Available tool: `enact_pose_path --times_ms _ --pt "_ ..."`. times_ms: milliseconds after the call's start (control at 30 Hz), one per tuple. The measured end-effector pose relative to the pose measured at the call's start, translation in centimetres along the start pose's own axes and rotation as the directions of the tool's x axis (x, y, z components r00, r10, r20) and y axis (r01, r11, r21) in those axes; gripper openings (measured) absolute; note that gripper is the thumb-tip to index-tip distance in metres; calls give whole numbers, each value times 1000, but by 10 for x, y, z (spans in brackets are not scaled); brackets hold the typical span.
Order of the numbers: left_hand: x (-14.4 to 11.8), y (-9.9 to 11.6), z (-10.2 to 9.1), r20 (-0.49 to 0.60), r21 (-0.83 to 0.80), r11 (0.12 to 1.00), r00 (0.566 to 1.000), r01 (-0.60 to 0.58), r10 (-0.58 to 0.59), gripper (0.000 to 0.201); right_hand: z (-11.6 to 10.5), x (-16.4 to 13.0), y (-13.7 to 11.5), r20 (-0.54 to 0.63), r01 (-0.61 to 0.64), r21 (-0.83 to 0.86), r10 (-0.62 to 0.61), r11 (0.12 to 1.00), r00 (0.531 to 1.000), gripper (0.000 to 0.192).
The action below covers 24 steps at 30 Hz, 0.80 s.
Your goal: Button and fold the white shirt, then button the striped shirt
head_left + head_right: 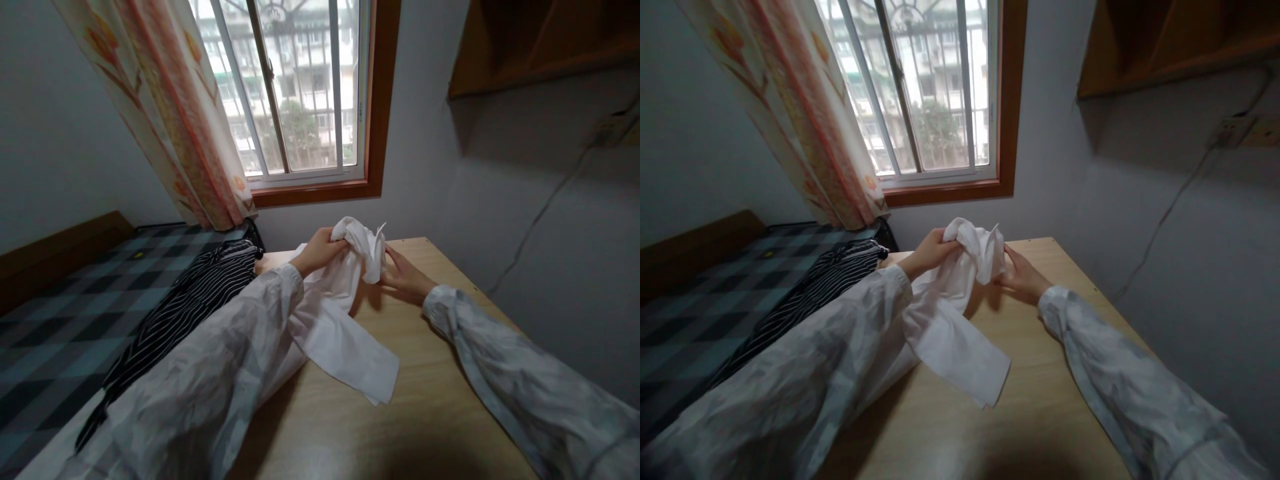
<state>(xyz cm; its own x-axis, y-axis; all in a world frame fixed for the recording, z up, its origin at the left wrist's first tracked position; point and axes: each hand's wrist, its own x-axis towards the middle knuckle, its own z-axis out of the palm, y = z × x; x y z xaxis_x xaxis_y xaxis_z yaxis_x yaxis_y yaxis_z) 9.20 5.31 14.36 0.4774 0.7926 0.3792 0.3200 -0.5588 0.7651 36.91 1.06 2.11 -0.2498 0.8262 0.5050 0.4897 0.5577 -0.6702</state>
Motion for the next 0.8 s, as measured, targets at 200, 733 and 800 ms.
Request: enact_pose_path --times_ms 200,733,800 --pt "-8 -1 -15 39 -352 910 975 220 -221 36 30 49 20 -194 -37 185 73 982 978 51" --pt "-47 -61 -147 -281 178 789 799 588 -532 49 -112 71 11 385 -706 144 618 694 686 51" --pt "-46 -61 -157 -279 237 779 809 581 -518 50 -134 68 5 403 -727 32 657 686 637 50"
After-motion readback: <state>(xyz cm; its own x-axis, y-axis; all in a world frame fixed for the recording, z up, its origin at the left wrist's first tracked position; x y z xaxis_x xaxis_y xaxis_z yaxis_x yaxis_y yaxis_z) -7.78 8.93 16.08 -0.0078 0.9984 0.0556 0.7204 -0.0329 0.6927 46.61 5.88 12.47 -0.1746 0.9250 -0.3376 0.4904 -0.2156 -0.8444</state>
